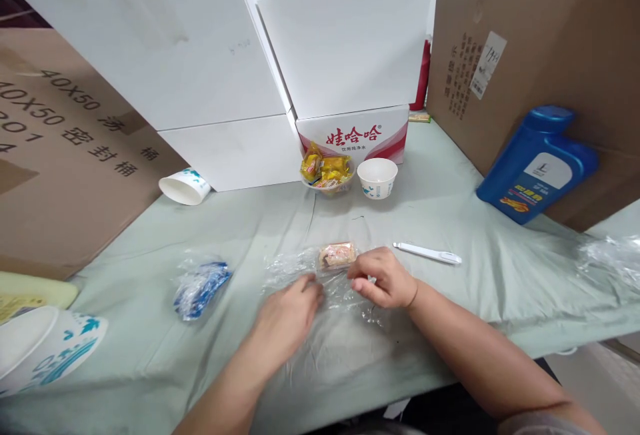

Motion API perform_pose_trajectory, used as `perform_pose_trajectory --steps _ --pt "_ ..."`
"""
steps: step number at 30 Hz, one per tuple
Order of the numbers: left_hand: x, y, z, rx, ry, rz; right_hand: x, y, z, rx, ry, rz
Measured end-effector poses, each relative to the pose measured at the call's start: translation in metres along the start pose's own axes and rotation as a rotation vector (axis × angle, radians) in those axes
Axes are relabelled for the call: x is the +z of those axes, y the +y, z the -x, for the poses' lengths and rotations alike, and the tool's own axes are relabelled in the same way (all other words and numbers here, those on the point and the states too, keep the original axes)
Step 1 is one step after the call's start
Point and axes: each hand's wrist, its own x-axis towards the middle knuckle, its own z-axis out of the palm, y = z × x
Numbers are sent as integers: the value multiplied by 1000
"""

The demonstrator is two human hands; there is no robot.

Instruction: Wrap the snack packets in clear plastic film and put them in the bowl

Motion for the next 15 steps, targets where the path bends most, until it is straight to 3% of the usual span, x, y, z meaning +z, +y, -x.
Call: perform_pose_trajectory --steps 3,5,8,11,15 --pt "9 -10 -9 -157 179 -61 6 1 -3 12 -175 147" --pt "15 -14 -14 -169 296 -45 9 5 -3 89 -141 301" --pt "20 -15 -21 -77 409 7 11 11 -3 176 -19 459" --pt "23 -15 -26 35 371 59 14 15 -2 223 -22 510" --pt "23 -18 -27 75 223 138 22 17 -1 283 -149 535"
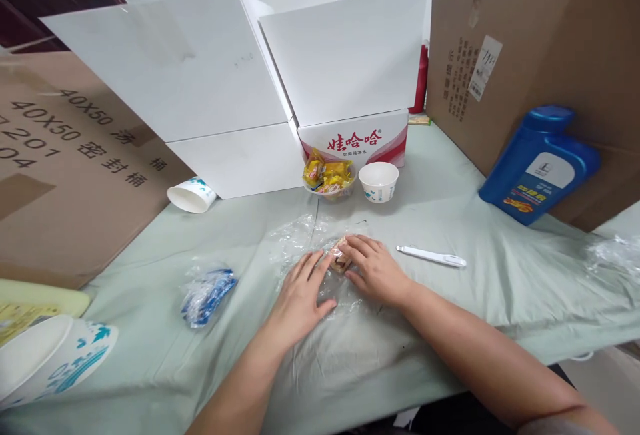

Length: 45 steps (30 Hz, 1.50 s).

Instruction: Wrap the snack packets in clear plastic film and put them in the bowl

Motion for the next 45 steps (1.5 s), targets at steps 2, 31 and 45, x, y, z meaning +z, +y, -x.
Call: perform_pose_trajectory --steps 2,31,45 --pt "-3 0 1 -32 -73 34 3 -1 -1 15 -53 40" --pt "-18 1 8 -103 -348 76 -12 43 -228 206 -112 412" --pt "-38 -12 14 33 -160 186 -51 -22 -5 -294 -507 -277"
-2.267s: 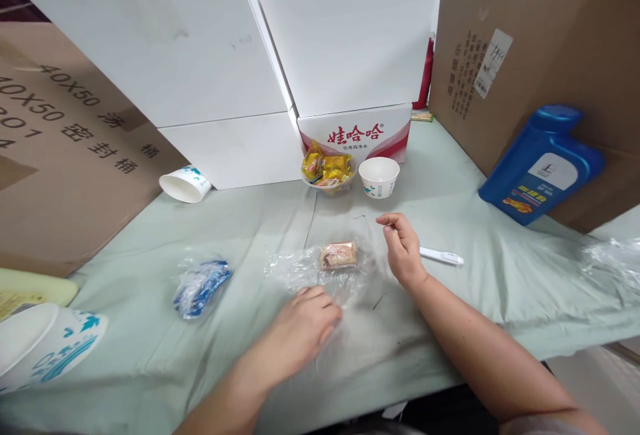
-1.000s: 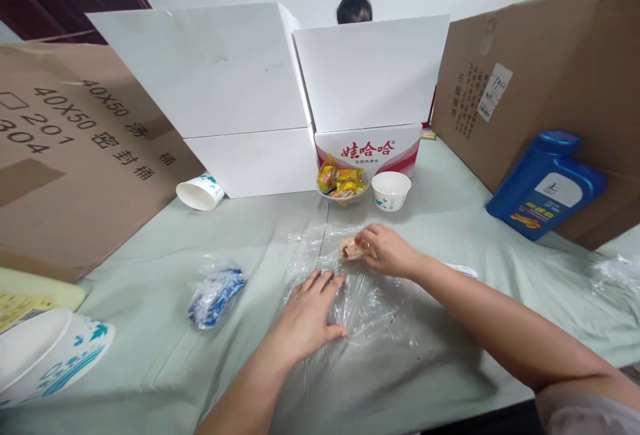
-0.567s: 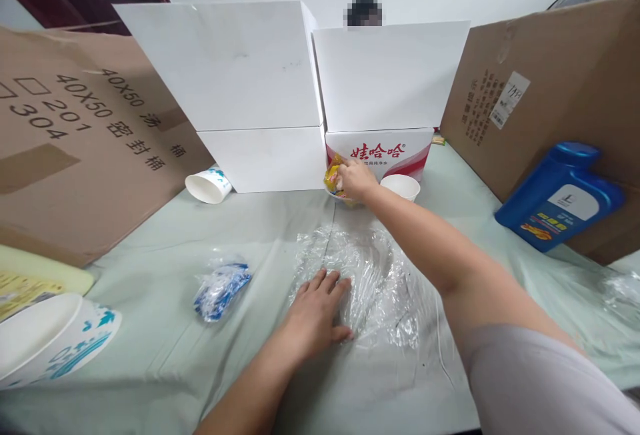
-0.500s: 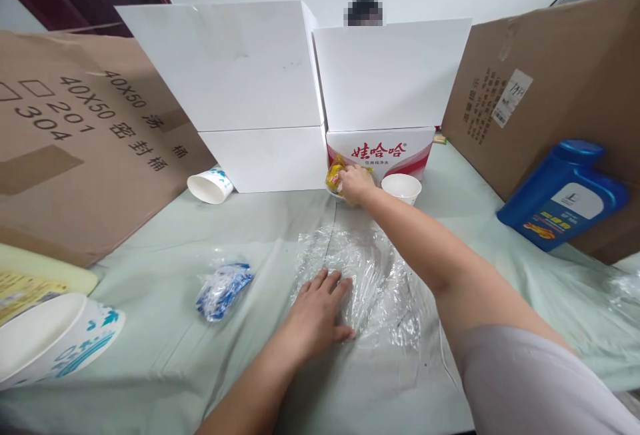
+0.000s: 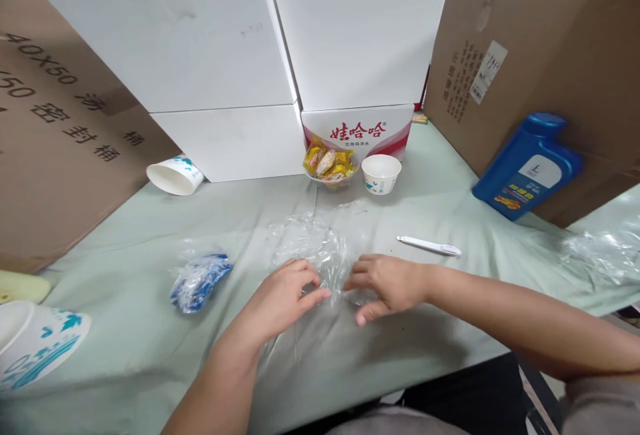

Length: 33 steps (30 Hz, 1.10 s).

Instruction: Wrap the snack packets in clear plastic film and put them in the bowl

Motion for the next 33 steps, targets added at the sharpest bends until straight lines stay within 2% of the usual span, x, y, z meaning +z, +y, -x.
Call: perform_pose_trajectory --steps 3,6,10,15,19,22,24,26,28,33 --pt "-1 0 1 38 -88 17 18 -2 44 103 40 24" --pt "-3 -1 3 60 -132 33 29 -3 72 205 116 61" --pt "-3 0 5 88 -212 10 36 -7 91 244 259 56" --pt "2 4 7 122 -153 -55 33 -6 100 253 399 -11" --pt "-8 3 12 184 -215 129 24 -8 104 358 373 -247" --pt "-18 -3 14 112 -357 348 20 -9 102 476 275 -544" --pt "-20 -10 12 36 -421 510 22 -6 99 555 267 -671" --pt "-17 -18 7 -42 -388 605 26 1 93 639 338 -685" --pt "-12 -26 1 -110 -296 607 31 8 86 701 438 -606" --pt "-3 -36 -8 -197 -173 544 31 18 65 742 601 -338"
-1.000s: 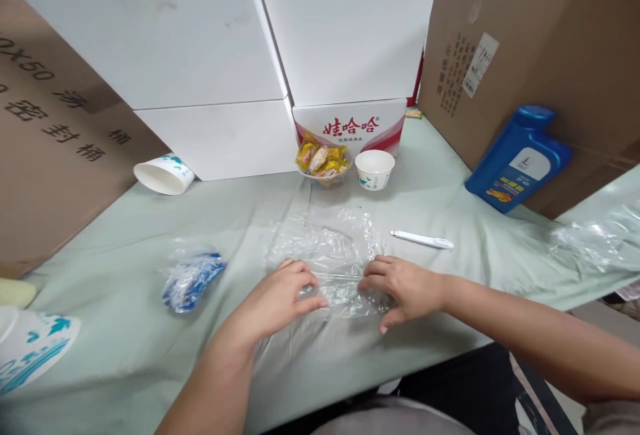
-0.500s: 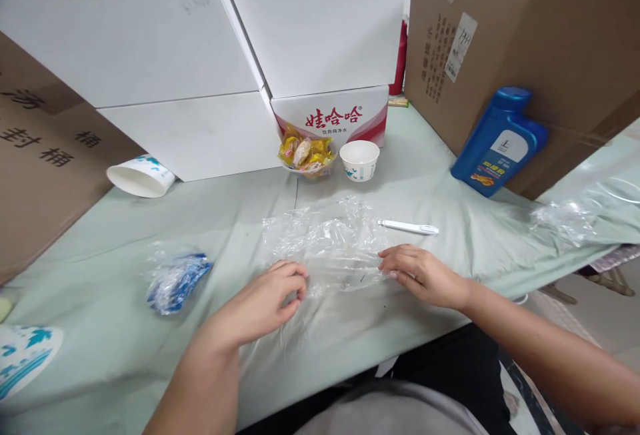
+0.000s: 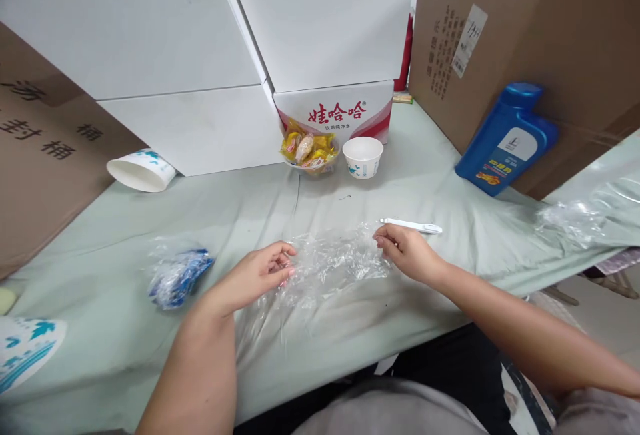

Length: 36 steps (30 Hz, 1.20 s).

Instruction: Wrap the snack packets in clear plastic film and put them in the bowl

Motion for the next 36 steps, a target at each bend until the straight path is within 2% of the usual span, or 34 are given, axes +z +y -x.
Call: perform_pose_trajectory --steps 5,8,12,14,16,18,19,20,21,23,24,25,27,31,34,36 --pt "0 -7 -4 14 107 10 10 -9 -21 -11 13 260" --pt "1 -13 -11 -7 239 -6 14 -9 -30 1 -11 485" --pt "2 -17 -23 -76 428 -181 16 -10 -34 47 -46 664" --pt "3 -16 -27 -114 557 -323 17 -11 -35 64 -61 718" --pt "6 -12 -28 -109 765 -454 17 -12 -36 73 -68 753" --pt "12 -5 -25 -12 996 -531 17 -13 -37 78 -71 778" --pt "17 -1 -22 86 1059 -546 18 -14 -37 79 -72 787" --pt "22 3 -20 211 1053 -548 18 -14 -37 77 -73 794" --pt "29 7 -17 348 973 -546 19 -14 -37 73 -75 802" --pt "43 13 -15 565 648 -558 20 -14 -37 60 -79 817" --pt "50 15 -15 609 484 -579 20 -13 -37 54 -81 825" --pt "55 16 -16 612 347 -606 20 -12 -38 49 -82 833" --pt "62 15 -18 532 187 -661 16 -10 -41 44 -76 847" --pt "60 13 -23 354 68 -695 1 -3 -55 82 -20 833" --pt "56 14 -22 300 5 -693 -12 1 -65 141 61 726" --pt "55 16 -21 295 -17 -680 -16 3 -68 181 95 575"
